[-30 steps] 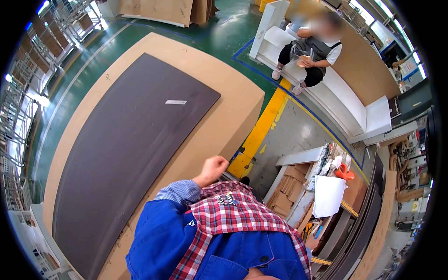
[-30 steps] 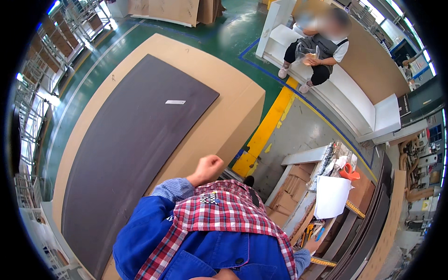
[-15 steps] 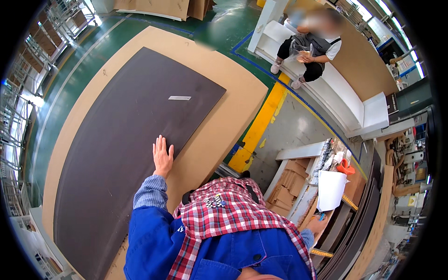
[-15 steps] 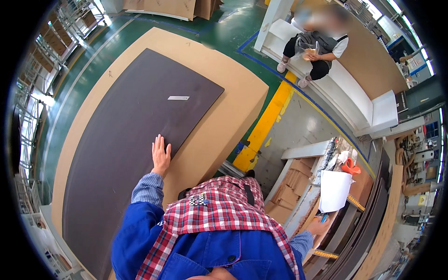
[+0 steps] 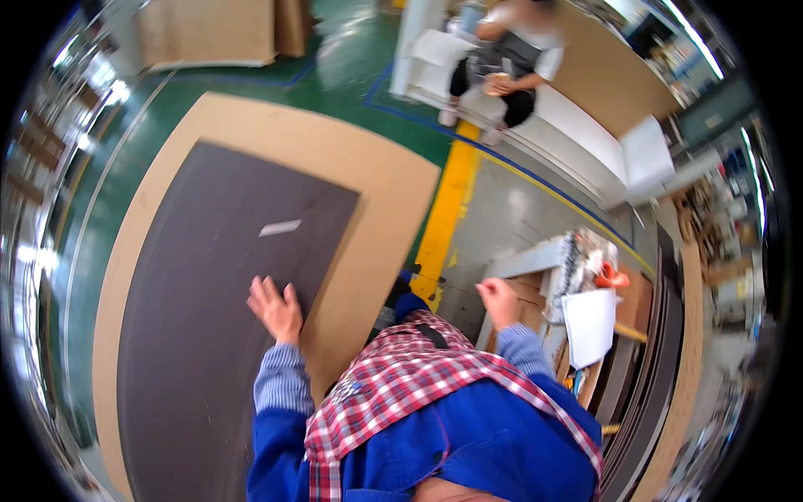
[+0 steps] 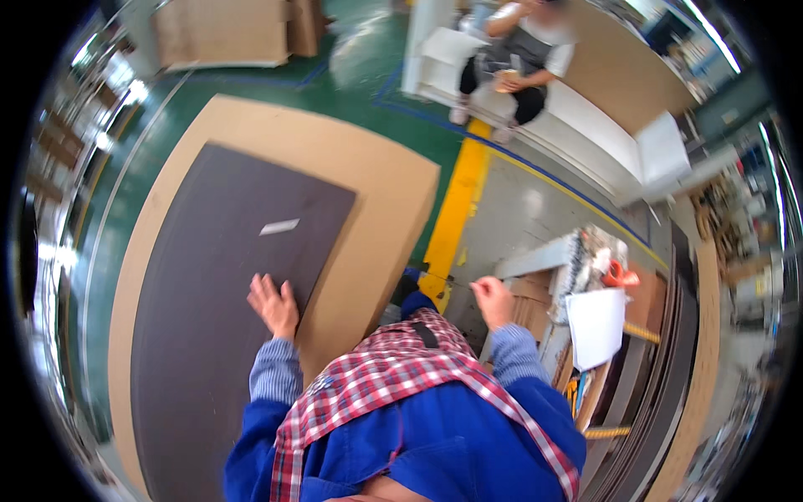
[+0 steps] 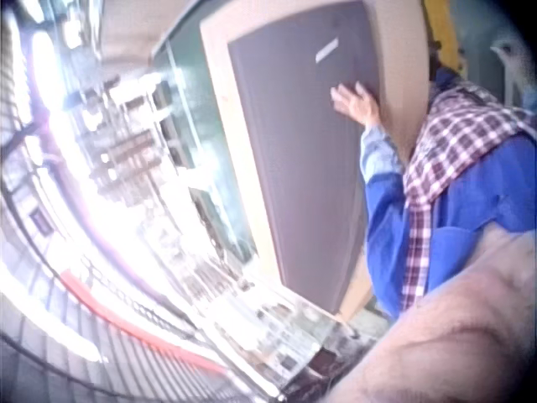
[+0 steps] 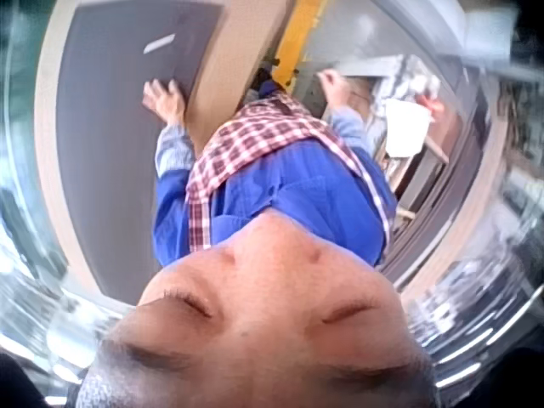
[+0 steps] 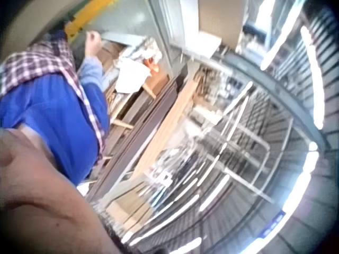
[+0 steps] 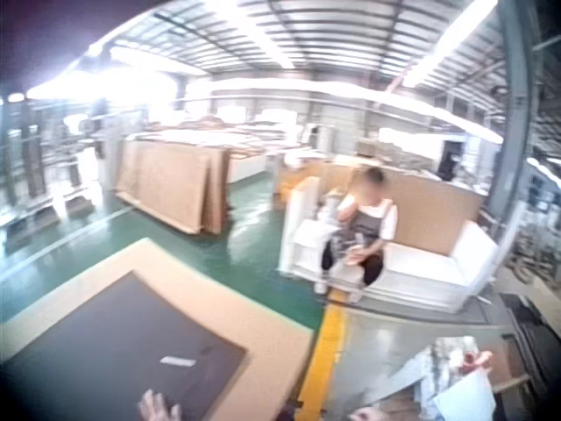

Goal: The person selects a tool from a drawer and approaches a large board. They use a small abrasive stone to rub the edge of the board, then switch to a utility knife to scrape the same edge. Finally, they wipe the edge with a white cloth.

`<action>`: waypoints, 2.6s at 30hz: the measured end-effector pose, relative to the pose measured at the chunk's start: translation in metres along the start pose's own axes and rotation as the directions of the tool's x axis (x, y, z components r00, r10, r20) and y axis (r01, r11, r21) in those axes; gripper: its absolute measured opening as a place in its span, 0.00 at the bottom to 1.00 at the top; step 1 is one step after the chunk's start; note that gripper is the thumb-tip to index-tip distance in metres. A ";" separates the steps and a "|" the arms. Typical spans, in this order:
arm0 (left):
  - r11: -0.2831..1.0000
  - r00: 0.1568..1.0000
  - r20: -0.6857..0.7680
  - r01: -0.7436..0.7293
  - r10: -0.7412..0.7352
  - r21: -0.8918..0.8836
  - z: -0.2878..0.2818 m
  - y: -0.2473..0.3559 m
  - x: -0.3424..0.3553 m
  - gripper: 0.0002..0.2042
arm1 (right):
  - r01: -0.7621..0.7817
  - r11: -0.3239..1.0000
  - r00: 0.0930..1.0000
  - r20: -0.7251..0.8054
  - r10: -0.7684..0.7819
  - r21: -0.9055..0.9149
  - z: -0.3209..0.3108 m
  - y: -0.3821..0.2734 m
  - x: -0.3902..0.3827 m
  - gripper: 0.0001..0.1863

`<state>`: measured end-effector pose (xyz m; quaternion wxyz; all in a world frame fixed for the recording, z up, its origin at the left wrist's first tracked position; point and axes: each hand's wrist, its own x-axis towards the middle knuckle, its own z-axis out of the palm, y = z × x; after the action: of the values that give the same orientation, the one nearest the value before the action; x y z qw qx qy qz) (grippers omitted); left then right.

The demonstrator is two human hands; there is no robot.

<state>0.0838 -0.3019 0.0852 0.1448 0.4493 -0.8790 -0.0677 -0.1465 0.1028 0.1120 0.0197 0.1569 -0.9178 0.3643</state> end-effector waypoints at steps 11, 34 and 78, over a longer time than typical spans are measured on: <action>0.949 0.984 -0.035 0.177 -0.175 0.261 0.030 -0.025 -0.015 0.25 | 0.056 0.998 0.996 0.065 -0.058 0.033 0.031 0.025 0.080 0.12; 0.945 0.946 -0.201 0.286 -0.253 0.157 0.042 -0.051 -0.028 0.27 | -0.296 0.950 0.736 -0.658 0.159 -0.102 -0.115 0.181 0.022 0.12; 0.595 0.593 -0.360 0.795 -0.720 0.120 0.063 -0.005 0.047 0.26 | -0.166 0.747 0.976 0.216 0.031 0.644 0.083 0.016 0.138 0.17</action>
<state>0.0418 -0.3438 0.0338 0.1595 0.8027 -0.5716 0.0589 -0.2756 0.0201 0.0608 -0.1444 0.1392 -0.7351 0.6476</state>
